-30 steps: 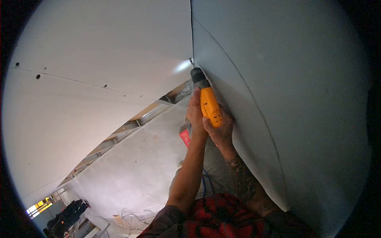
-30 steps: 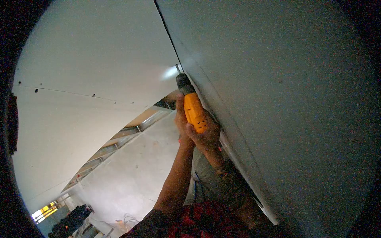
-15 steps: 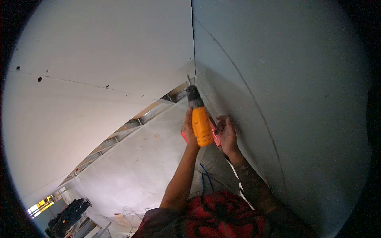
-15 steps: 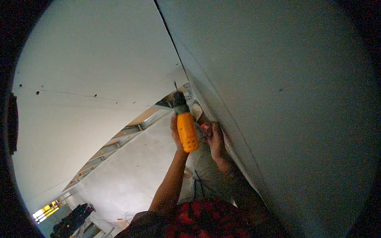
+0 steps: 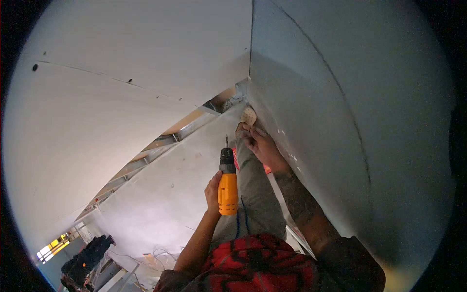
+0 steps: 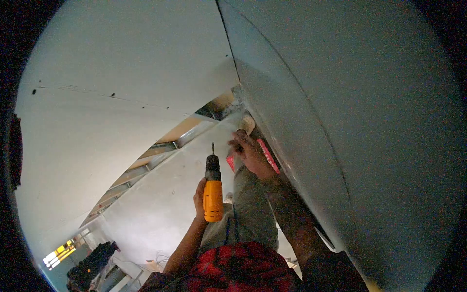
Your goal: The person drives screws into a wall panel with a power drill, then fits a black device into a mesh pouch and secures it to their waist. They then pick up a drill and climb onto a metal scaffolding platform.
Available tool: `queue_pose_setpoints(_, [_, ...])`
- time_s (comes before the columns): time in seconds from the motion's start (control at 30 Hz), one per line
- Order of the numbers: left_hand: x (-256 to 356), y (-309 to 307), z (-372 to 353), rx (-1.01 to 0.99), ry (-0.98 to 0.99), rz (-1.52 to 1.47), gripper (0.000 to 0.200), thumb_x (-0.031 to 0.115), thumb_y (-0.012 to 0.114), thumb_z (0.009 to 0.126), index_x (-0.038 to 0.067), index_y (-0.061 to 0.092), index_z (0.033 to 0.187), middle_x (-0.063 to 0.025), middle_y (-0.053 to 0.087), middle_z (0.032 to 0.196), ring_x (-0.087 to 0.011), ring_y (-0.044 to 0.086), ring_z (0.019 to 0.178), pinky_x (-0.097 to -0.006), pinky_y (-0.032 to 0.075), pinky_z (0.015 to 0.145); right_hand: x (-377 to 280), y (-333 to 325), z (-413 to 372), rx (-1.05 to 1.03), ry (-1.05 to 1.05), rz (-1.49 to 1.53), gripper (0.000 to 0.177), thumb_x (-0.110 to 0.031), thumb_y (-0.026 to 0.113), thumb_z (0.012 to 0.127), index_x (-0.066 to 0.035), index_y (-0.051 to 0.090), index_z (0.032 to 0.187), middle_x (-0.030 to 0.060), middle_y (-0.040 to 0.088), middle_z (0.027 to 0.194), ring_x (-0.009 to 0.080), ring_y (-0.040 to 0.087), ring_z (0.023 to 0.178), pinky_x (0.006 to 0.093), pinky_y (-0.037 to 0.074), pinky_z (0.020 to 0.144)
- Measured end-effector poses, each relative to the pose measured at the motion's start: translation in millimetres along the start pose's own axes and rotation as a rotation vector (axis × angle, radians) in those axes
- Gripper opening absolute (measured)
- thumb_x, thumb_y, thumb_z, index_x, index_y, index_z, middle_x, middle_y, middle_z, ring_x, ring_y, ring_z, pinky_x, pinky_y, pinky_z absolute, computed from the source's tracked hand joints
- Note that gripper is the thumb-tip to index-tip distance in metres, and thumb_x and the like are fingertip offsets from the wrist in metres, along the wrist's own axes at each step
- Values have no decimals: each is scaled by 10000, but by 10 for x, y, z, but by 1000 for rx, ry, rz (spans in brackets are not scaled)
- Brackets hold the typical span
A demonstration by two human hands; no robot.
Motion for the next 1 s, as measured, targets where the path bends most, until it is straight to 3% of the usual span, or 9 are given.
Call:
queue_pose_setpoints(0.07, [-284,6,88,-5,-273,-271,464,384,535,949,-8,547,1197,-114,662,902,-194,651,718,-318,556,639,36,164,260,-305,-71,-8,169,-200,538,976,-34,564,991,38,575,873,120,543,751,232,479,717])
queue_pose_setpoints(0.13, [-541,-124,357,-100,107,153,444,127,670,838,64,515,1249,-126,647,982,-232,641,871,-332,522,731,20,222,408,-246,-18,67,167,-215,550,969,-49,564,979,37,563,853,119,526,745,255,481,732])
queue_pose_setpoints(0.33, [300,658,385,-151,644,691,561,86,698,741,77,502,1266,-156,644,1034,-323,638,871,-405,512,743,-77,576,333,-111,158,325,344,-354,608,922,-66,579,1108,68,538,716,207,539,623,364,525,670])
queue_pose_setpoints(0.53, [-254,698,795,-138,505,584,555,88,685,789,90,483,1306,-145,650,1031,-289,648,855,-382,523,745,-235,376,645,-149,131,343,315,-322,598,932,-48,593,1086,61,537,707,199,558,618,364,539,656])
queue_pose_setpoints(0.6, [-165,838,833,-141,447,592,554,89,680,801,101,480,1317,-144,649,1023,-276,651,841,-368,528,737,-330,459,686,-286,99,193,250,-289,528,971,-73,504,1095,48,548,716,199,572,631,393,519,652])
queue_pose_setpoints(0.67, [33,980,742,-66,391,100,328,294,515,975,59,573,1196,-119,642,988,-180,641,780,-289,546,681,-322,399,800,-238,134,152,265,-306,518,973,-74,496,1099,49,537,698,206,574,615,395,517,633])
queue_pose_setpoints(0.8, [-414,1046,1014,-96,228,-158,305,213,442,1004,99,530,1273,-100,627,1046,-191,637,817,-297,545,706,-446,302,884,-131,15,-187,344,-405,456,981,-78,501,1077,46,505,641,219,573,570,394,515,599])
queue_pose_setpoints(0.87, [-88,1192,984,17,707,411,497,78,601,849,119,479,1330,-175,633,1035,-269,654,815,-355,524,697,-475,88,1008,-103,-91,-316,397,-419,484,969,-39,553,1058,58,544,726,227,585,677,380,502,702])
queue_pose_setpoints(1.0, [218,1454,1189,114,979,817,522,101,599,826,134,483,1334,-165,617,1102,-301,640,901,-389,507,748,-768,-248,432,84,-415,-982,539,-480,447,969,6,559,1172,98,612,991,261,590,973,386,435,923])
Point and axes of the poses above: each hand's wrist, its own z-axis towards the middle knuckle, its own y-axis out of the palm, x = y × z, the point moved 8 cm from there along z, towards the middle knuckle
